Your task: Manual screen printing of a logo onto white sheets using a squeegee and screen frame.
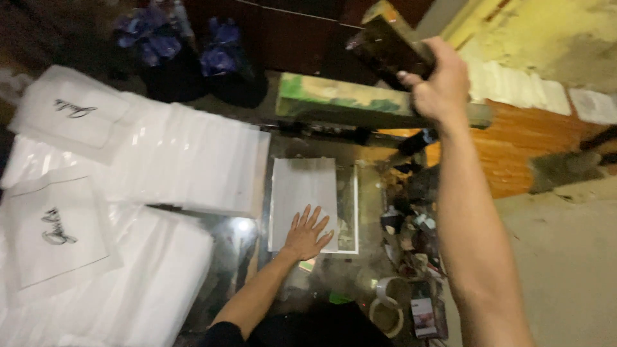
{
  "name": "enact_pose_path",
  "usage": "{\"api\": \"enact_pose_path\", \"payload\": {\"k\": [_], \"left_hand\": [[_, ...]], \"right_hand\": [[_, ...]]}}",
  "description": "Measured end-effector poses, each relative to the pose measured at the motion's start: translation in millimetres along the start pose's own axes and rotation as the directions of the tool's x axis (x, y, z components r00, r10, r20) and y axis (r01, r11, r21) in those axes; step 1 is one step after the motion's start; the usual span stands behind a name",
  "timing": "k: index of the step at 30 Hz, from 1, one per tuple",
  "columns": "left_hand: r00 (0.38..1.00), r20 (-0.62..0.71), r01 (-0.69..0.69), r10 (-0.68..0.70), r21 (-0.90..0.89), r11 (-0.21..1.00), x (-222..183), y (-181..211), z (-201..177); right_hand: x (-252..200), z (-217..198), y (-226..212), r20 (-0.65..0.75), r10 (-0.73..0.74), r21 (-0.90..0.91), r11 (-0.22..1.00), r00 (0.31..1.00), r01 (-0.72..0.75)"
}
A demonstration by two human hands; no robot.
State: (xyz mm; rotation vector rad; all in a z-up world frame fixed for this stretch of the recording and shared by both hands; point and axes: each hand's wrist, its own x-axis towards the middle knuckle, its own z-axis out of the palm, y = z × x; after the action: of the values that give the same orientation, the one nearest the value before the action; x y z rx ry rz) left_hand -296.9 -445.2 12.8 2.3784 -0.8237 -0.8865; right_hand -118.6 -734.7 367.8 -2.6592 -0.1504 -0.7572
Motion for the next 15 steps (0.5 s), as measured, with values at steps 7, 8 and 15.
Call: {"api": "enact_pose_path", "payload": {"k": [7,8,15], "left_hand": [[0.987,-0.088,-0.108,0.131,0.229,0.967,52.6,15.8,45.2],[0.988,-0.075,-0.117,0.136,0.224,0.968,51.1,14.8,46.8],[0.984,-0.094,-0.126,0.154,0.255,0.959,60.7,15.4,52.4]], "right_hand": [[-19.1,-7.0,-23.6,0.060,0.135,-0.033,0.991,0.989,-0.133],[-19.8,-2.8,-24.1,0.053,0.110,-0.047,0.993,0.992,-0.108],[-18.7,-9.4,-33.3,0.049,0.114,-0.021,0.993,0.992,-0.113]]}}
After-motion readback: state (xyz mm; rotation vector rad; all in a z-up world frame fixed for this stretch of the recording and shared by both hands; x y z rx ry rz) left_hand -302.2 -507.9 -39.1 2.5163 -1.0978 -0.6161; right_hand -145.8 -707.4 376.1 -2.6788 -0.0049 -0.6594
